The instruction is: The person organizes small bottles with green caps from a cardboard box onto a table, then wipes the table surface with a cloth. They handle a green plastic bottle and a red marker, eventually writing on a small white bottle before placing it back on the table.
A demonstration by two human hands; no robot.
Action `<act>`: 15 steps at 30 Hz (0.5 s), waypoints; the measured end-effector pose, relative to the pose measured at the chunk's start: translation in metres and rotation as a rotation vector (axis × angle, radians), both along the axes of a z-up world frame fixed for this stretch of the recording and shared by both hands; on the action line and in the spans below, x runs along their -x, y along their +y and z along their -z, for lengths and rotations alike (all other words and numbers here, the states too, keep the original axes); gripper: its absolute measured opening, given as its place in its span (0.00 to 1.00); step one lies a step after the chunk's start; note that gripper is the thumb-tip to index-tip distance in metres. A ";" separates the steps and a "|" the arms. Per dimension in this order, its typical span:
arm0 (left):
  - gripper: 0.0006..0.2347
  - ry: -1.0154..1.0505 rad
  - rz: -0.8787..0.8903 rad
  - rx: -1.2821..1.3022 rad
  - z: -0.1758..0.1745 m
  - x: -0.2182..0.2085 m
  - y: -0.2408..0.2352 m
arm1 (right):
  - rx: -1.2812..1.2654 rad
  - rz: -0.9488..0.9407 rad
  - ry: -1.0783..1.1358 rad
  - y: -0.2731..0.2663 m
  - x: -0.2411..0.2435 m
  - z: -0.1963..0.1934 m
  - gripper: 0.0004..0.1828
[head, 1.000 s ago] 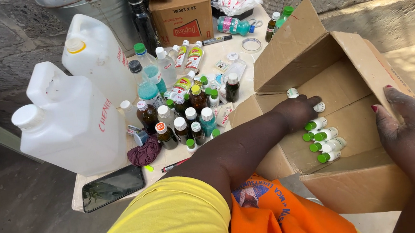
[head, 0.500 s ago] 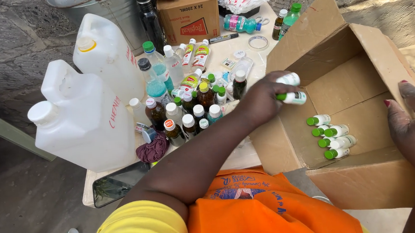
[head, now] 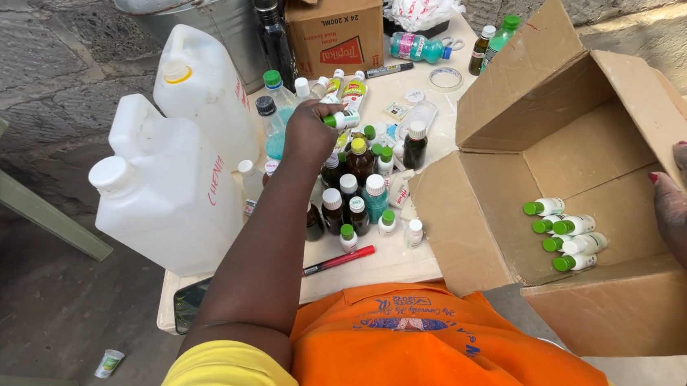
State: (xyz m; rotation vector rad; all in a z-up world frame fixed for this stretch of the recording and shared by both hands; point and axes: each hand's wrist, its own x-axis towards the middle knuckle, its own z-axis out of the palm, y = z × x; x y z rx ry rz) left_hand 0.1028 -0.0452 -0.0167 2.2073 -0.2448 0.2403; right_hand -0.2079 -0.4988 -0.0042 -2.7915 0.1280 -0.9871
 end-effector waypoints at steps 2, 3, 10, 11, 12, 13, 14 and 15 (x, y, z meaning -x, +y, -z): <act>0.21 0.050 -0.020 -0.022 0.018 -0.015 0.003 | 0.009 0.012 -0.009 0.000 0.002 0.001 0.15; 0.24 0.114 -0.023 -0.102 0.027 -0.023 0.003 | 0.009 0.034 0.017 -0.001 0.003 0.000 0.12; 0.19 0.198 0.056 -0.391 0.067 -0.068 0.003 | -0.053 0.010 0.051 0.005 0.004 -0.009 0.09; 0.19 0.199 0.054 -0.389 0.051 -0.056 0.000 | -0.052 0.007 0.052 -0.009 0.003 0.005 0.09; 0.18 0.326 0.037 -0.414 0.034 -0.045 -0.002 | 0.102 -0.002 -0.068 -0.023 -0.001 0.019 0.11; 0.18 0.453 0.019 -0.436 0.017 -0.034 -0.004 | 0.254 -0.016 -0.188 -0.036 -0.005 0.034 0.19; 0.18 0.455 0.019 -0.439 0.009 -0.026 -0.003 | 0.251 -0.015 -0.187 -0.042 -0.008 0.041 0.19; 0.20 0.459 0.028 -0.426 0.001 -0.018 -0.002 | 0.218 -0.061 -0.216 -0.048 -0.010 0.049 0.19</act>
